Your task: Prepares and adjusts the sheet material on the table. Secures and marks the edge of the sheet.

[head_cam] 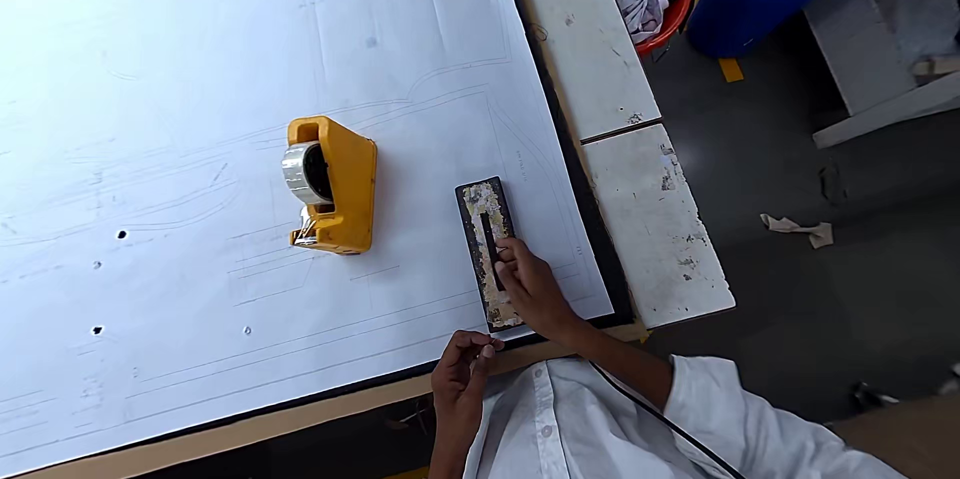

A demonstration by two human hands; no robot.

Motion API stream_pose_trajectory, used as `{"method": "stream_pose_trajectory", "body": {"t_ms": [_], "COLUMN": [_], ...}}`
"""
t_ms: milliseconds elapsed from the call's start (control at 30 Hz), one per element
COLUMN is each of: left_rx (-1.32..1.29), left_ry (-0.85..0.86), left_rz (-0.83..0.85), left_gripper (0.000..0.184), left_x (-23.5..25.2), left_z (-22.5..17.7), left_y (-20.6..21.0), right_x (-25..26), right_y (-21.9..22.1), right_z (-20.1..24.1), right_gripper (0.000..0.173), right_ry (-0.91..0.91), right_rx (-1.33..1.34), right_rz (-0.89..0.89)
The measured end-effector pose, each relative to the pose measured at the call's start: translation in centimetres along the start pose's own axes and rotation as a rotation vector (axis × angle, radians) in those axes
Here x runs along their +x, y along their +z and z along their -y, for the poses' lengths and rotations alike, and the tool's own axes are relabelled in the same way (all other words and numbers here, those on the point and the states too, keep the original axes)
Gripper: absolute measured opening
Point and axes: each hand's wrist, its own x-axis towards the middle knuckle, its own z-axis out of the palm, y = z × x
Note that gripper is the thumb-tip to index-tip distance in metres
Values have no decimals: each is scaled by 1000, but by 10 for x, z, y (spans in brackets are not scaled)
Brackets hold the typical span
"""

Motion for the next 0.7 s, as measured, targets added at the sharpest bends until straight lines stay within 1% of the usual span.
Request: {"method": "stream_pose_trajectory", "body": {"t_ms": [67,133,233,300,400,500,700], "left_rx": [106,251,500,705,930,1008,1133], "left_ry": [41,103,196,229,241,299,435], "left_rz": [55,85,198,298,419,472,535], "left_gripper": [13,11,13,15,15,14,15], "left_x": [12,26,47,60,73,75,74], "left_z": [-4,-5,-4,-2,1,9,12], "left_y": [9,25,55,77,101,109,115], "right_x": [-21,-48,-90,-108,-112,-108,-104], "right_y": [-30,-59,-89,-98,-100,-99,-101], "right_z": [-21,-53,-101,-115,-126,-129,-134], "right_gripper": [34,30,31,32,32,32,31], "right_ry": [-165,-273,-395,-436,-497,-539,-591], "right_rx": [-241,-499,-733,-782,-781,-800,-787], "right_rz": [-48,-83,-103,-127,-177,-225,-248]}}
